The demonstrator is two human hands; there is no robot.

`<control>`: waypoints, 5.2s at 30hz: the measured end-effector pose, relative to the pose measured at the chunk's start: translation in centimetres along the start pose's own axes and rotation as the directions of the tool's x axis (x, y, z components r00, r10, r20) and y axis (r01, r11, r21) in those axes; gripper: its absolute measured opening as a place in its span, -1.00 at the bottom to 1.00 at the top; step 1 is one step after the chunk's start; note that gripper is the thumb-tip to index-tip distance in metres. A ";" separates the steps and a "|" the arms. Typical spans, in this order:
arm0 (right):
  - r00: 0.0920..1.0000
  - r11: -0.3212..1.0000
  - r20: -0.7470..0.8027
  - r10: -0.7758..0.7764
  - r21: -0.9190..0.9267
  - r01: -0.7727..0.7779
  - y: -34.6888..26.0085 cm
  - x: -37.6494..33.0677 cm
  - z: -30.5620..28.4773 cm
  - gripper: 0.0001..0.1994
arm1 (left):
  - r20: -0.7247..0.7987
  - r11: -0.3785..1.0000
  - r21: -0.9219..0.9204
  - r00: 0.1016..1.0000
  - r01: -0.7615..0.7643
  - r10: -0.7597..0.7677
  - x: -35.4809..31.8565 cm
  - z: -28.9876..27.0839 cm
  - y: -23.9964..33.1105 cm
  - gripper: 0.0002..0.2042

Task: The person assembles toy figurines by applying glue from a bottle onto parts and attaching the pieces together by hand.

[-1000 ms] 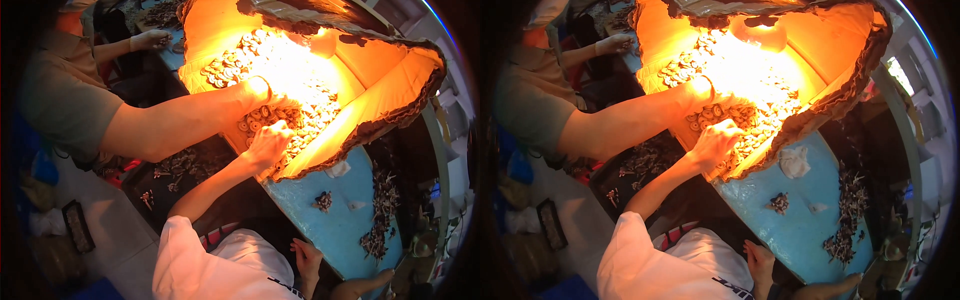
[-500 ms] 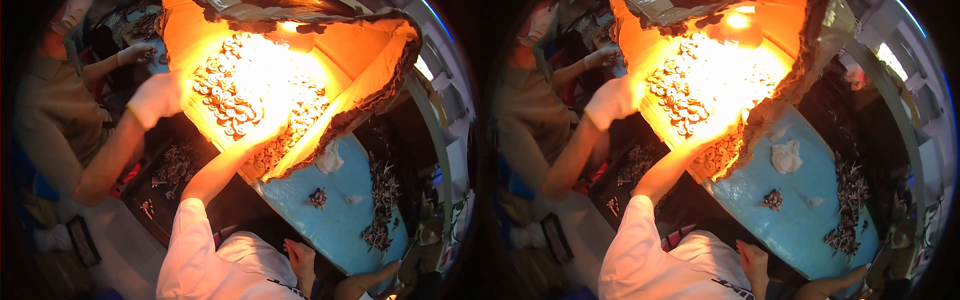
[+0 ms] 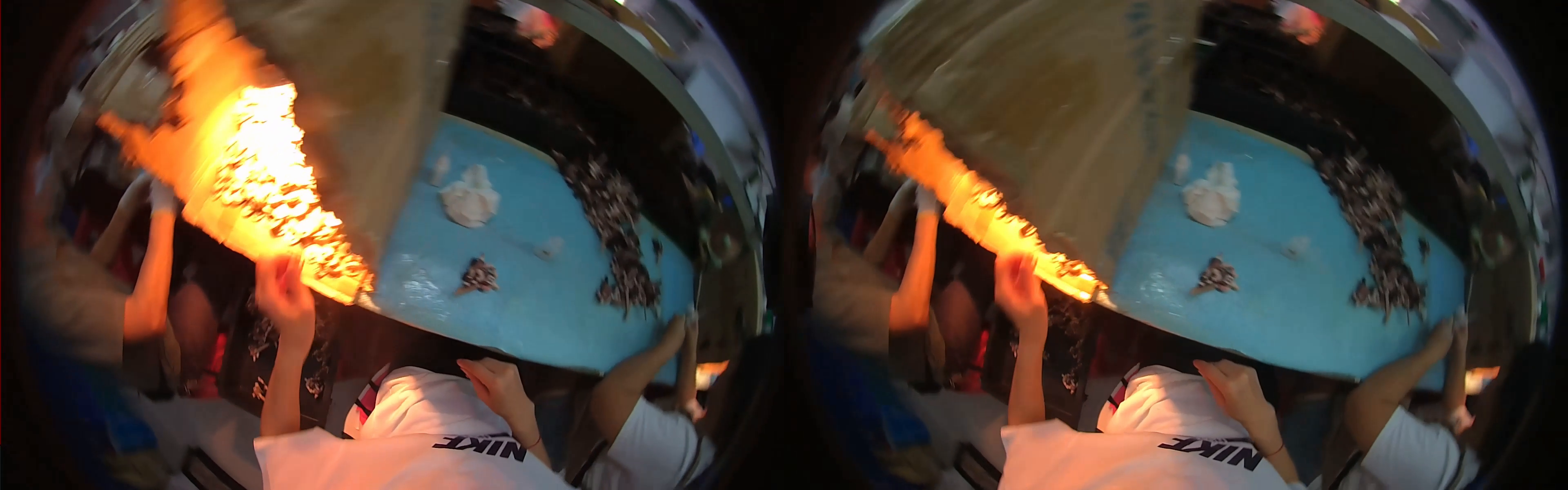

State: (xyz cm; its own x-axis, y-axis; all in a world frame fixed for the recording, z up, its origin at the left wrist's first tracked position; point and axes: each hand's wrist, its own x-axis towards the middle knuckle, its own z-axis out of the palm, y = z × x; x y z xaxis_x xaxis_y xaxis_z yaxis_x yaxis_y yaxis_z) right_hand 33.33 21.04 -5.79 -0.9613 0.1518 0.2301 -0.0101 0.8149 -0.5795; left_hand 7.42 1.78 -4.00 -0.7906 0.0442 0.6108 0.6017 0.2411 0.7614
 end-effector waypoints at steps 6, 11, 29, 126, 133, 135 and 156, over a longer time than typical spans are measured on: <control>0.990 1.000 -0.139 -0.026 -0.004 0.026 1.1 -0.4 -1.7 -0.80 | 0.528 0.933 -0.232 0.770 -0.276 0.359 -7.5 2.5 7.5 -0.80; 0.957 0.990 -0.270 0.109 -0.061 -0.130 2.1 -2.2 -5.1 -0.80 | 0.721 0.935 -0.354 0.643 0.021 0.258 -9.5 10.4 11.1 -0.88; 0.807 0.923 -0.488 0.333 0.342 -0.174 4.0 -3.2 -9.0 -0.82 | 0.694 0.798 -0.577 0.621 0.175 0.365 -11.0 14.6 15.1 -0.62; 0.527 0.454 -0.492 0.693 0.866 0.212 1.2 -0.8 -11.1 -0.82 | 0.941 0.193 -0.254 0.288 0.948 -0.176 -10.0 12.1 14.0 -0.68; 0.464 0.822 -0.721 0.515 0.569 -0.027 -1.1 -1.3 -13.3 -0.68 | 0.883 0.314 -0.345 0.420 0.885 -0.212 -11.2 12.2 15.3 -0.68; 0.454 0.858 -0.753 0.478 0.511 -0.055 -1.9 -1.4 -13.4 -0.64 | 0.811 0.320 -0.486 0.556 0.813 -0.182 -11.9 12.3 15.3 -0.65; 0.695 0.988 -0.718 0.038 0.131 0.081 -3.1 -0.7 -13.4 -0.64 | 0.506 0.688 -0.627 0.863 0.366 0.001 -13.7 11.6 14.4 -0.58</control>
State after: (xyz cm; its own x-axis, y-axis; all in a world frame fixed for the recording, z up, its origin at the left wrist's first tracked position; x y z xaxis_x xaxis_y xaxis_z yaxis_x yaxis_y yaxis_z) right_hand 37.71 25.92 6.37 -0.4703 0.5384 0.6992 -0.1244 0.7440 -0.6565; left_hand 25.61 15.86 -3.95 -0.7386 0.5288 0.4181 0.1953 -0.4257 0.8835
